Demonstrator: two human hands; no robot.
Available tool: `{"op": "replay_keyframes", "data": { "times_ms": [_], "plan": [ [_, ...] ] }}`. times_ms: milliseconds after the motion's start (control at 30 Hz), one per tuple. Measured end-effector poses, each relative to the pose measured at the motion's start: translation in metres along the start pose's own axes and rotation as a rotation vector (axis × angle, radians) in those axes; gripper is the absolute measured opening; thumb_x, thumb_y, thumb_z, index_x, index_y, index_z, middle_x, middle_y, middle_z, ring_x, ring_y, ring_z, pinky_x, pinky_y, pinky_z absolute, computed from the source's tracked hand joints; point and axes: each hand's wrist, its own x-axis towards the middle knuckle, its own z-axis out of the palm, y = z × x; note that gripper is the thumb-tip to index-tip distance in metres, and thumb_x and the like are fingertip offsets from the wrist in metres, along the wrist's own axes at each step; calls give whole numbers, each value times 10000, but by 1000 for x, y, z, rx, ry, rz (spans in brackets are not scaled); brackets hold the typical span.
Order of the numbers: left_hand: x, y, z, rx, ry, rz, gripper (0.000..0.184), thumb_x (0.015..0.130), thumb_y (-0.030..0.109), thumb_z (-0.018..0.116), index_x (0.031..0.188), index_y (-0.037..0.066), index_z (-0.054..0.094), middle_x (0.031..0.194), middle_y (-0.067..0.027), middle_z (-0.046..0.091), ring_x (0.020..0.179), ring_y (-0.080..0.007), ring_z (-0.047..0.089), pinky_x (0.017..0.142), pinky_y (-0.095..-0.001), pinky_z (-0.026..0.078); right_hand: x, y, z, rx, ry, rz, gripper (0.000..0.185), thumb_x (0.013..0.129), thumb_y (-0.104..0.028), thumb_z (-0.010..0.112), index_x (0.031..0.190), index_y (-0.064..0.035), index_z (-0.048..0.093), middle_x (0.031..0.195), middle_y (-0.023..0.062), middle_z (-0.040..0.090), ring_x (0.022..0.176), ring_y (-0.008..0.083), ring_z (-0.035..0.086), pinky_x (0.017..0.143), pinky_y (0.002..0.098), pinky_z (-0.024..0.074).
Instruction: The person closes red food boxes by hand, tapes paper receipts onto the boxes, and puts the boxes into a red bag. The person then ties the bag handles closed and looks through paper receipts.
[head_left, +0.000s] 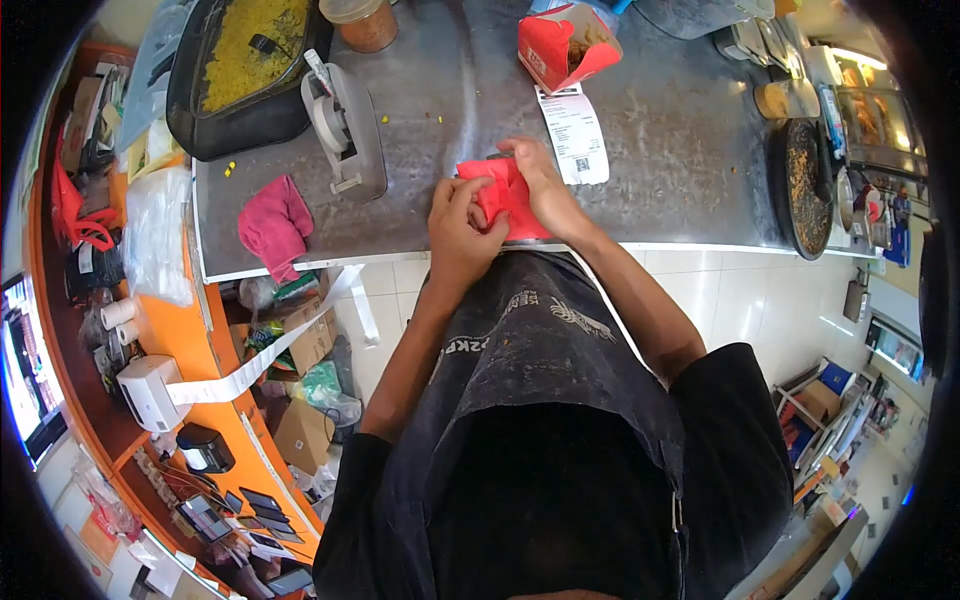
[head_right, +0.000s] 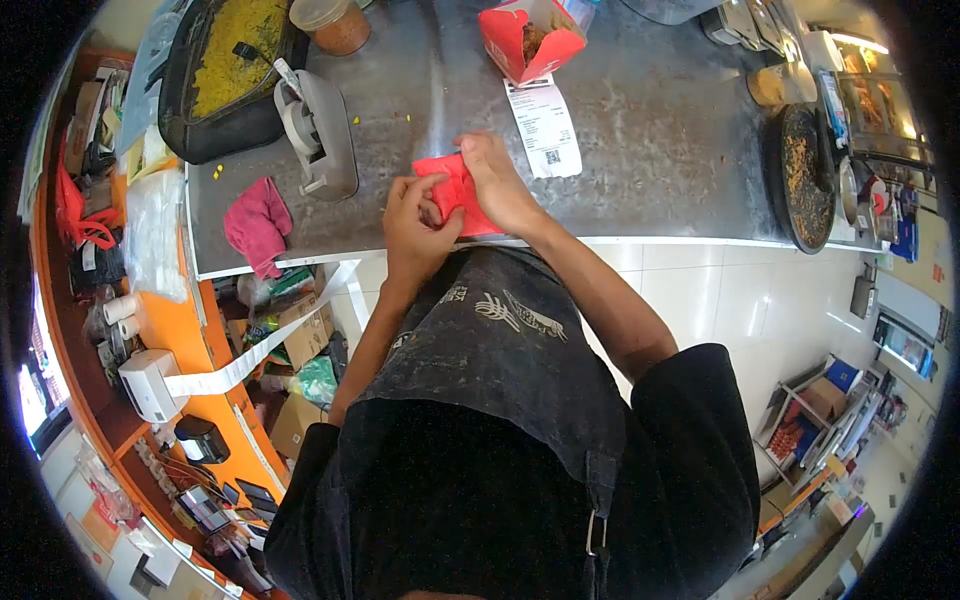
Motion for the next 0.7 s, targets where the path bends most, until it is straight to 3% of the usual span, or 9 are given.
{"op": "replay_keyframes", "data": {
  "times_ms": [100, 200, 333, 367, 467, 500, 567, 600, 700],
  "plan": [
    [0, 2, -10, 1, -48, 33, 412, 703, 55, 771, 1097, 48, 650, 949, -65, 516, 650, -122, 533, 597, -246, 456, 8, 21, -2, 371, 68, 70, 289, 924, -170, 446, 1143, -5, 539, 1289, 171, 444, 1237, 285, 424, 1065, 377, 306],
    [-7, 13, -19, 92, -40, 82, 435, 697, 96, 779, 1108, 47, 647, 958, -87, 542, 725, -170, 571, 628, -297, 491, -1, 18, -9, 298, 190, -93, 354, 805, -88, 454, 1139, -37, 559, 1277, 149, 458, 1242, 262, 423, 1063, 346, 299],
    [-12, 15, -12, 224, 70, 180, 364, 716, 112, 781, 1051, 38, 658, 951, -94, 590, 722, -178, 616, 640, -290, 527, -10, 3, -33, -15, -76, -267, 327, 738, -23, 493, 1043, -59, 604, 1294, 145, 472, 1218, 282, 456, 1027, 348, 357],
    [-11, 19, -11, 307, 97, 234, 338, 725, 104, 779, 1034, 32, 660, 941, -92, 607, 704, -169, 629, 641, -275, 539, -7, -6, -42, -181, -152, -366, 258, 739, -29, 576, 991, -51, 623, 1231, 141, 508, 1170, 303, 472, 989, 374, 396],
    [-6, 26, -8, 306, 46, 100, 243, 742, 147, 732, 953, 56, 653, 861, -109, 615, 739, -294, 640, 647, -379, 523, 5, -28, -66, -544, -341, -604, 213, 753, -112, 678, 952, -45, 640, 1152, 129, 533, 1074, 310, 495, 938, 391, 415],
    [-4, 29, -9, 300, 46, 76, 210, 749, 143, 719, 930, 56, 658, 835, -108, 619, 724, -300, 641, 643, -384, 522, 12, -37, -72, -581, -373, -644, 207, 766, -174, 730, 903, -41, 650, 1025, 117, 557, 987, 295, 499, 868, 407, 422],
    [5, 36, -10, 289, 40, 36, 146, 763, 134, 695, 884, 56, 666, 782, -107, 628, 693, -312, 644, 635, -396, 521, 32, -50, -81, -593, -641, -437, 176, 793, -172, 711, 897, -40, 656, 963, 113, 560, 967, 293, 492, 846, 416, 420],
    [9, 39, -10, 380, 7, 29, 135, 771, 111, 691, 881, 34, 675, 768, -108, 636, 682, -275, 652, 619, -357, 525, 35, -53, -84, -595, -771, -329, 163, 806, -171, 701, 893, -40, 659, 932, 111, 561, 957, 292, 489, 835, 420, 419],
    [21, 43, -14, 563, -78, -7, 119, 796, 67, 676, 881, -14, 696, 741, -110, 662, 657, -187, 668, 587, -274, 533, 34, -46, -65, -490, -725, -258, 129, 840, -162, 667, 896, -46, 665, 858, 104, 563, 960, 292, 486, 845, 430, 403]
  ]
}}
